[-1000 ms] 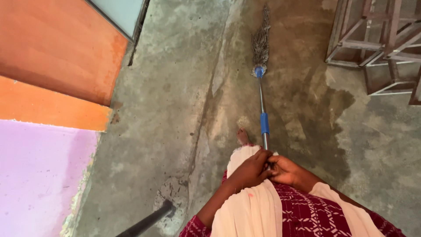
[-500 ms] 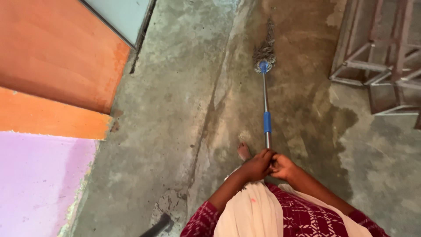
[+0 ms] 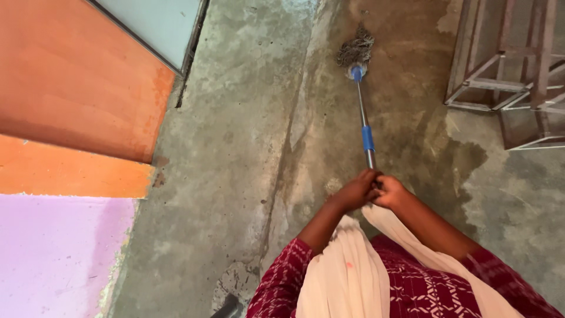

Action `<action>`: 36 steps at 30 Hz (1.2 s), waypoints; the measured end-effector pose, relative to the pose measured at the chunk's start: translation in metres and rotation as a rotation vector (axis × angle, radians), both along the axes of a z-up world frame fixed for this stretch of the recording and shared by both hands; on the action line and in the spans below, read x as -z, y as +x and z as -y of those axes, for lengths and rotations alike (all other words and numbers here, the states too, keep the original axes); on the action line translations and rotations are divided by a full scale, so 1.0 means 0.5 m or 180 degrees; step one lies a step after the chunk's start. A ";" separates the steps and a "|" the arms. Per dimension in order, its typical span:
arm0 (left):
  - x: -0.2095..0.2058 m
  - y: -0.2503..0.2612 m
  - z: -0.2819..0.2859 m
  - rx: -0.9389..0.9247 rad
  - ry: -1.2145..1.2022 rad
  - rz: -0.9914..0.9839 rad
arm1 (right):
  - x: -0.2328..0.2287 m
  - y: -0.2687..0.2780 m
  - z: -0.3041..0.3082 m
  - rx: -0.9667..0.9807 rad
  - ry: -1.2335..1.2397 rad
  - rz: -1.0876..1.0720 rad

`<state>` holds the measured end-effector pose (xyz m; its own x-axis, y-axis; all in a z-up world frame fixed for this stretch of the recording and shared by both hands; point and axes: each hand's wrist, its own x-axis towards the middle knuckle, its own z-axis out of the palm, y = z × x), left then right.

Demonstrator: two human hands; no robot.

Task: The person mops a concrete floor using a mop, sliding the mop head back and forth over wet surfaces and along the base of the walls.

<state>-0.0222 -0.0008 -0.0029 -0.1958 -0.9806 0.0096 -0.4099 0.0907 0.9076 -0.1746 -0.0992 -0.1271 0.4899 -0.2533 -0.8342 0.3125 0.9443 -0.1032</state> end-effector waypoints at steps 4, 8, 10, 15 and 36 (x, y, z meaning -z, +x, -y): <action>-0.108 -0.097 -0.097 0.0227 -0.0208 -0.0300 | -0.054 -0.136 -0.127 0.0040 -0.0085 0.0177; -0.243 -0.178 -0.243 0.0650 0.0135 0.0275 | -0.138 -0.301 -0.300 -0.0195 0.0203 0.0004; -0.291 -0.201 -0.307 0.0863 0.0409 0.0524 | -0.176 -0.350 -0.383 -0.0271 0.0623 0.0518; -0.318 -0.226 -0.390 0.0414 0.0602 0.0175 | -0.212 -0.340 -0.443 -0.0567 0.0168 0.0295; 0.138 0.077 0.077 -0.0002 0.0292 -0.0261 | 0.016 0.063 -0.015 0.0674 -0.0341 0.0315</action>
<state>0.0161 -0.0394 -0.0719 -0.1973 -0.9782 -0.0641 -0.3339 0.0056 0.9426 -0.1433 -0.0918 -0.1349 0.4945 -0.4433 -0.7476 0.5158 0.8420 -0.1581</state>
